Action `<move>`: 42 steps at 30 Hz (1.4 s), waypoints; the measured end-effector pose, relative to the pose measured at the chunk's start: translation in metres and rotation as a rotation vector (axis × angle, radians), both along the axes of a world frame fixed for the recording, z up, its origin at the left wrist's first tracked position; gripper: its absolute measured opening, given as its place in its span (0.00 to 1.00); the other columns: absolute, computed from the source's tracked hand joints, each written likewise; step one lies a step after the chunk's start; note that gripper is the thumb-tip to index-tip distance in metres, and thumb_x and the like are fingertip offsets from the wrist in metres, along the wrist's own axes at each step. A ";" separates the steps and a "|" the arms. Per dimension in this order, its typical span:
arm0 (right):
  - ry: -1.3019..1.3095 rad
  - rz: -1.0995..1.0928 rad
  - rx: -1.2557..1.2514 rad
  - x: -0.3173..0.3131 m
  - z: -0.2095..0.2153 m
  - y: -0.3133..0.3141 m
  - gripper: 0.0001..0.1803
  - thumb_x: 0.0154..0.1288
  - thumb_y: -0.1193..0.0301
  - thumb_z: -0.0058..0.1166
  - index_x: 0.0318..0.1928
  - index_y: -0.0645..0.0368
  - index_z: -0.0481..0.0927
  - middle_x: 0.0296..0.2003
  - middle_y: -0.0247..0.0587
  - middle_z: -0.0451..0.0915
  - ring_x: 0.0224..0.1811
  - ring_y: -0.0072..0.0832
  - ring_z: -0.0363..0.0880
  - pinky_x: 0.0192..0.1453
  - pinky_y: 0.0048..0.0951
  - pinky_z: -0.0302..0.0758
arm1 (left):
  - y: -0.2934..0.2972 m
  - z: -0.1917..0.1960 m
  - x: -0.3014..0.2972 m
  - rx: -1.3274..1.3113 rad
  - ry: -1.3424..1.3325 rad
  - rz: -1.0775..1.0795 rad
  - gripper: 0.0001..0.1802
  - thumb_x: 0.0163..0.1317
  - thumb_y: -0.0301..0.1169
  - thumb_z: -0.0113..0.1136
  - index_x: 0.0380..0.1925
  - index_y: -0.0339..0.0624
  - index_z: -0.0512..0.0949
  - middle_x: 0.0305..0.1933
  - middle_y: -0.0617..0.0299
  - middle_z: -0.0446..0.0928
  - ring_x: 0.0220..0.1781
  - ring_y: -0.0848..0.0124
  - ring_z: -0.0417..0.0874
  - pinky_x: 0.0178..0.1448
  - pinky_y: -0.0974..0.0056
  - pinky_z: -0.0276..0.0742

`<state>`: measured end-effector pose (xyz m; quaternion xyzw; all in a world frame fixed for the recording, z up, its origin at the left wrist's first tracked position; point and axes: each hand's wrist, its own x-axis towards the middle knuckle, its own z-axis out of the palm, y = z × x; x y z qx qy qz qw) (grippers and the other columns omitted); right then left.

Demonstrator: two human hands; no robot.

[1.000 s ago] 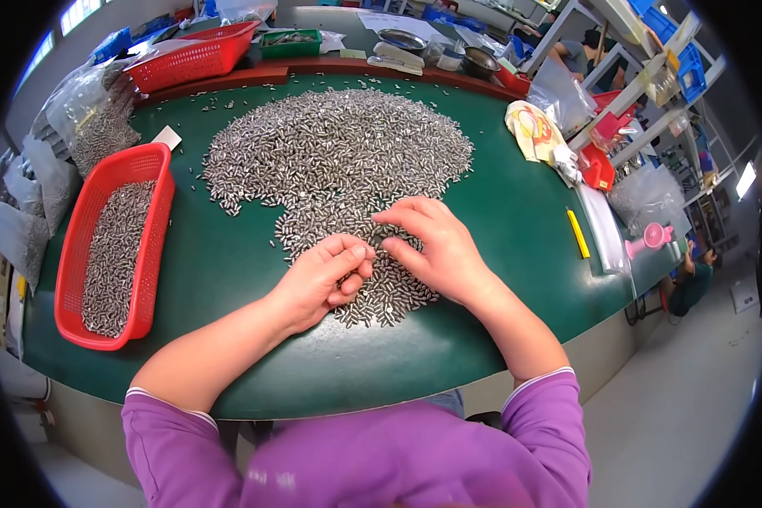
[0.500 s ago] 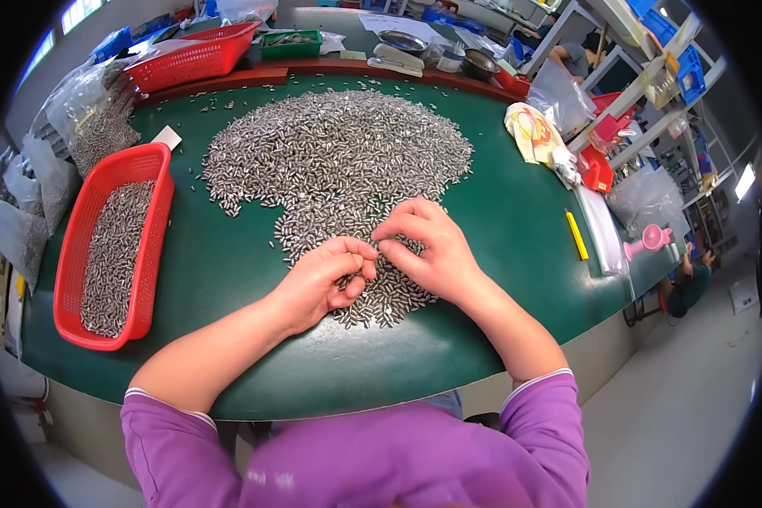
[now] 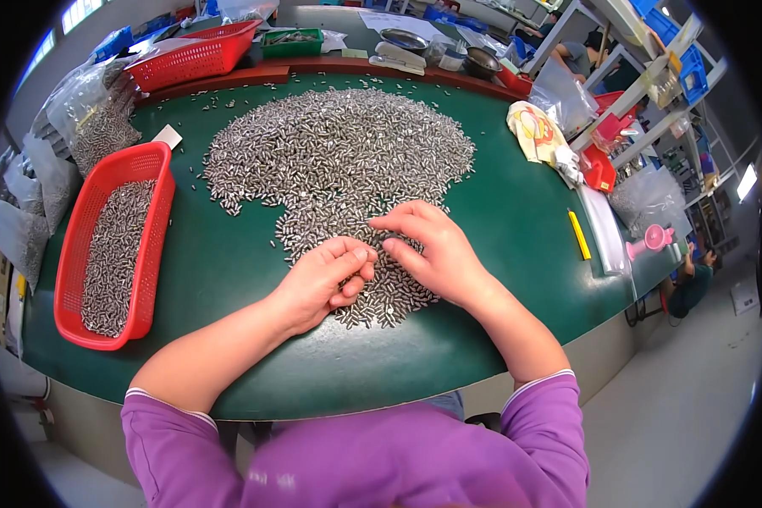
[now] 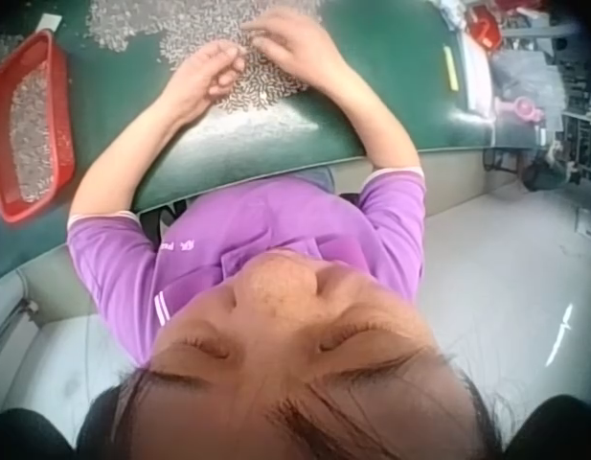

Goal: Sorting small hardware components by hand and placing them into a tray.

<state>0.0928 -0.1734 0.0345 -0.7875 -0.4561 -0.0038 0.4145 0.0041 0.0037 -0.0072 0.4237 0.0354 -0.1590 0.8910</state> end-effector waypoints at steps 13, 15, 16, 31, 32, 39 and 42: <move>-0.230 -0.001 -0.298 0.009 -0.015 -0.003 0.07 0.55 0.72 0.56 0.36 0.57 0.79 0.35 0.40 0.78 0.41 0.41 0.76 0.47 0.39 0.72 | 0.000 0.006 0.000 0.021 0.026 0.010 0.08 0.67 0.32 0.46 0.39 0.40 0.72 0.31 0.62 0.71 0.24 0.77 0.65 0.21 0.74 0.58; -0.228 -0.028 -0.275 0.007 -0.004 -0.006 0.07 0.55 0.73 0.57 0.36 0.57 0.78 0.37 0.40 0.79 0.43 0.41 0.76 0.48 0.39 0.73 | 0.002 0.005 -0.002 -0.002 0.022 0.025 0.09 0.67 0.32 0.46 0.40 0.40 0.72 0.32 0.61 0.71 0.25 0.76 0.66 0.22 0.74 0.58; -0.226 -0.024 -0.274 0.006 0.000 -0.007 0.07 0.55 0.73 0.57 0.36 0.57 0.78 0.37 0.40 0.79 0.43 0.41 0.76 0.48 0.39 0.73 | 0.003 0.004 -0.003 -0.002 0.025 0.029 0.09 0.67 0.32 0.46 0.40 0.40 0.72 0.32 0.61 0.71 0.25 0.76 0.66 0.22 0.74 0.58; -0.248 -0.042 -0.048 0.008 -0.009 -0.003 0.09 0.55 0.75 0.59 0.39 0.55 0.79 0.34 0.37 0.80 0.40 0.36 0.78 0.45 0.36 0.75 | 0.001 0.008 -0.001 0.006 0.057 0.018 0.09 0.69 0.32 0.47 0.43 0.38 0.71 0.29 0.64 0.68 0.24 0.78 0.65 0.18 0.77 0.53; -0.148 -0.033 0.007 0.005 -0.007 -0.001 0.10 0.56 0.75 0.59 0.40 0.55 0.79 0.35 0.37 0.80 0.41 0.35 0.79 0.46 0.34 0.75 | 0.000 0.010 -0.001 0.011 0.071 0.020 0.09 0.68 0.31 0.47 0.43 0.39 0.71 0.29 0.64 0.68 0.23 0.78 0.65 0.18 0.77 0.53; -0.058 0.068 0.070 -0.008 0.000 0.001 0.19 0.56 0.77 0.58 0.50 0.52 0.78 0.37 0.35 0.82 0.42 0.31 0.81 0.48 0.31 0.76 | -0.001 0.010 0.001 0.044 0.063 -0.022 0.08 0.67 0.31 0.53 0.43 0.41 0.70 0.30 0.66 0.70 0.21 0.82 0.65 0.17 0.78 0.53; -0.028 0.074 0.084 -0.010 -0.001 0.001 0.21 0.56 0.77 0.58 0.52 0.51 0.77 0.38 0.35 0.83 0.42 0.31 0.81 0.50 0.32 0.76 | -0.001 0.007 0.000 0.097 0.068 -0.022 0.10 0.67 0.33 0.54 0.43 0.42 0.70 0.29 0.67 0.71 0.21 0.83 0.65 0.17 0.79 0.54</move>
